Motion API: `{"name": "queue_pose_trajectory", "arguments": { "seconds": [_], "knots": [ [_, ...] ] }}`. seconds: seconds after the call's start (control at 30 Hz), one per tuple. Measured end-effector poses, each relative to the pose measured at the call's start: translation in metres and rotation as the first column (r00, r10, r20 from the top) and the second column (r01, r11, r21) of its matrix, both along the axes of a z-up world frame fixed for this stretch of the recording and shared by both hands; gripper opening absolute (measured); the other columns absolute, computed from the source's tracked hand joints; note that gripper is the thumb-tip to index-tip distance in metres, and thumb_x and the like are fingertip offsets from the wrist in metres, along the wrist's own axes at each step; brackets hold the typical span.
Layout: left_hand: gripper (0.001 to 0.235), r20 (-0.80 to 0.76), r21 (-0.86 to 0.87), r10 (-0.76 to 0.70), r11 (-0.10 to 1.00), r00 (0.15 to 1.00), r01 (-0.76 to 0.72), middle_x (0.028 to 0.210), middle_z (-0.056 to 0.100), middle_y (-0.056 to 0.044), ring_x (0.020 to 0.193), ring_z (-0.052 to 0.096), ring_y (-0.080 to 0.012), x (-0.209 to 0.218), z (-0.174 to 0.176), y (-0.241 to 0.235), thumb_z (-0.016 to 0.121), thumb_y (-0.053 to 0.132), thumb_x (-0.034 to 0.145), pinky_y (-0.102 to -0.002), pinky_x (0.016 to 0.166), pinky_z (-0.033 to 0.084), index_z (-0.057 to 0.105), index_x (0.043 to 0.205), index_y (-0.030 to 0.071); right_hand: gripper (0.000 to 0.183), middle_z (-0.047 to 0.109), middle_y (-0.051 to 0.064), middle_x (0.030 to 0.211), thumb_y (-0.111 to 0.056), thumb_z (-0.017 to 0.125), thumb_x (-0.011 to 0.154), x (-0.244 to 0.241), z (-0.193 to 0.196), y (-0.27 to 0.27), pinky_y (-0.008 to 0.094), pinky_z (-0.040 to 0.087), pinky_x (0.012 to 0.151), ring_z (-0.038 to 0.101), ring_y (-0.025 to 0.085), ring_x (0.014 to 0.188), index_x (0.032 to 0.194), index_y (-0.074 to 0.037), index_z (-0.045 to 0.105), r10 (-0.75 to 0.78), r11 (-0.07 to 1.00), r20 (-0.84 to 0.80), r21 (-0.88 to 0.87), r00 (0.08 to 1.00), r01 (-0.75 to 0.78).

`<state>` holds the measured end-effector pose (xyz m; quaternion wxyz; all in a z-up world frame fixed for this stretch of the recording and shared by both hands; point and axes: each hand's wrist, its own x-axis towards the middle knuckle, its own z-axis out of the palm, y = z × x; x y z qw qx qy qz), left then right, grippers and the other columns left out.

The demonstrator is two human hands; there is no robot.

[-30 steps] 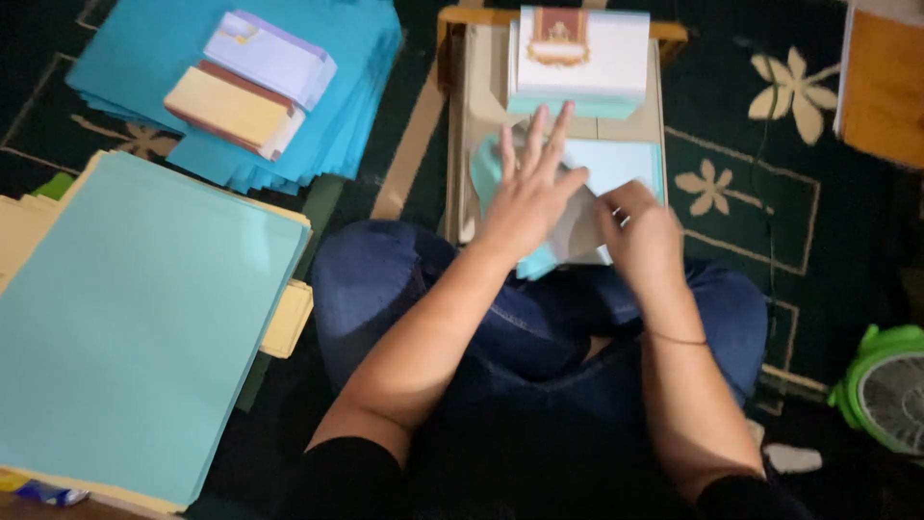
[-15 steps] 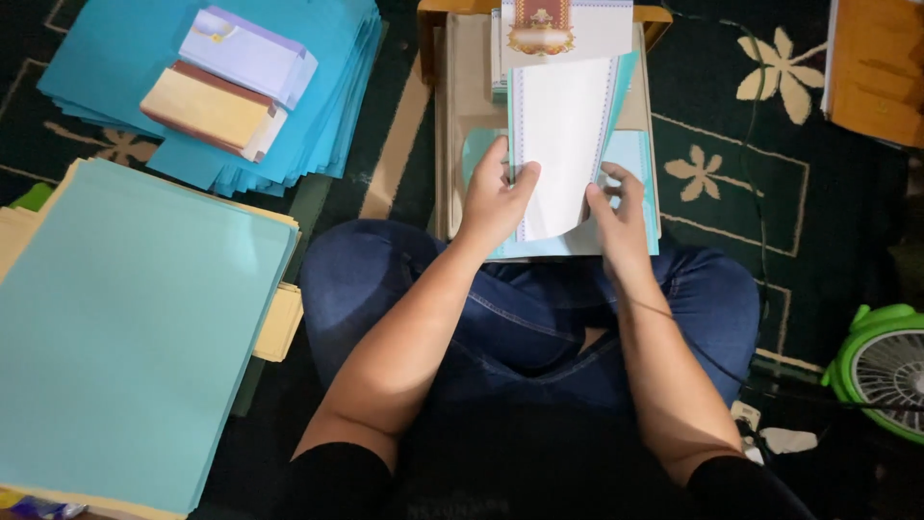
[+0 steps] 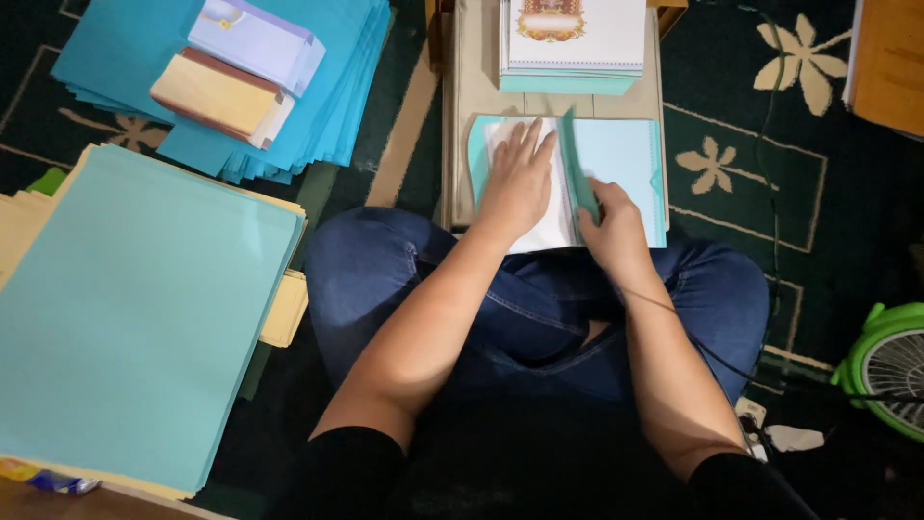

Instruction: The person sits cross-legged on the floor and repeatedly folds light blue paper covers around small notebooks. They align the edges, fold the cover over the notebook, and press the crease flat before moving to the next item.

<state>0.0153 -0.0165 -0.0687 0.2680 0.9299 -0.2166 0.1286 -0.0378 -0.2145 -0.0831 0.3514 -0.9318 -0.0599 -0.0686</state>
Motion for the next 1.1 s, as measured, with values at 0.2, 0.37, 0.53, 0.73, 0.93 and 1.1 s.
{"name": "queue_pose_trajectory", "arguments": {
  "seconds": [0.2,0.37,0.53,0.73,0.93,1.1],
  "knots": [
    [0.047,-0.248,0.212,0.043,0.977,0.968,0.011,0.165,0.036,-0.014,0.157,0.023,-0.0343,0.008,0.004,0.002,0.042,0.028,0.107,-0.056,0.127,0.018,0.05,0.154,0.023,0.042,0.062,0.014,0.126,-0.034,0.046,0.11,-0.026,0.078,0.031,0.048,0.054,0.091,0.061,0.041,0.113,0.134,-0.009,0.07,0.288,0.91,-0.118,-0.276,0.95,-0.31],
    [0.047,-0.161,0.146,0.102,0.986,0.982,-0.078,0.166,0.031,-0.018,0.157,0.02,-0.0407,0.004,-0.006,0.0,0.052,0.026,0.103,-0.062,0.126,0.016,0.059,0.147,0.013,0.061,0.038,0.013,0.166,-0.015,0.049,0.102,0.004,0.059,0.025,0.06,0.028,0.117,0.03,0.044,0.152,0.161,-0.011,0.038,0.32,0.806,-0.258,-0.432,0.911,-0.405],
    [0.051,-0.006,0.114,0.123,0.986,0.992,-0.122,0.154,0.053,-0.017,0.148,0.042,-0.0369,0.011,-0.032,-0.008,0.056,0.028,0.096,-0.067,0.12,0.021,0.061,0.141,0.003,0.064,0.031,0.01,0.17,-0.016,0.044,0.105,0.07,0.024,0.018,0.058,0.018,0.124,0.024,0.036,0.156,0.166,-0.013,0.027,0.402,0.758,-0.165,-0.492,0.901,-0.428],
    [0.052,-0.029,0.1,0.12,0.988,0.992,-0.116,0.153,0.054,-0.016,0.148,0.042,-0.0357,0.01,-0.026,-0.006,0.052,0.026,0.094,-0.065,0.121,0.021,0.063,0.139,0.001,0.064,0.026,0.011,0.171,-0.02,0.041,0.106,0.045,0.02,0.007,0.056,0.019,0.125,0.023,0.034,0.157,0.167,-0.012,0.024,0.43,0.733,-0.144,-0.521,0.891,-0.438],
    [0.056,-0.041,0.112,0.127,0.986,0.991,-0.122,0.154,0.053,-0.015,0.148,0.041,-0.0352,0.02,-0.047,-0.009,0.06,0.021,0.088,-0.068,0.121,0.021,0.059,0.142,0.002,0.063,0.026,0.012,0.171,-0.022,0.041,0.106,-0.03,0.028,-0.016,0.053,0.015,0.125,0.022,0.034,0.157,0.165,-0.011,0.025,0.447,0.752,-0.175,-0.457,0.877,-0.475],
    [0.01,0.168,-0.048,0.049,0.998,0.984,-0.042,0.094,0.058,-0.005,0.1,0.058,-0.029,0.021,-0.055,0.002,0.069,0.009,0.078,-0.047,0.096,0.045,0.071,0.089,0.009,0.041,0.067,0.021,0.129,-0.032,0.044,0.112,0.001,0.051,-0.015,0.052,0.044,0.107,0.06,0.039,0.125,0.135,-0.008,0.069,0.232,0.948,-0.196,0.267,0.953,-0.176]
  ]
}}
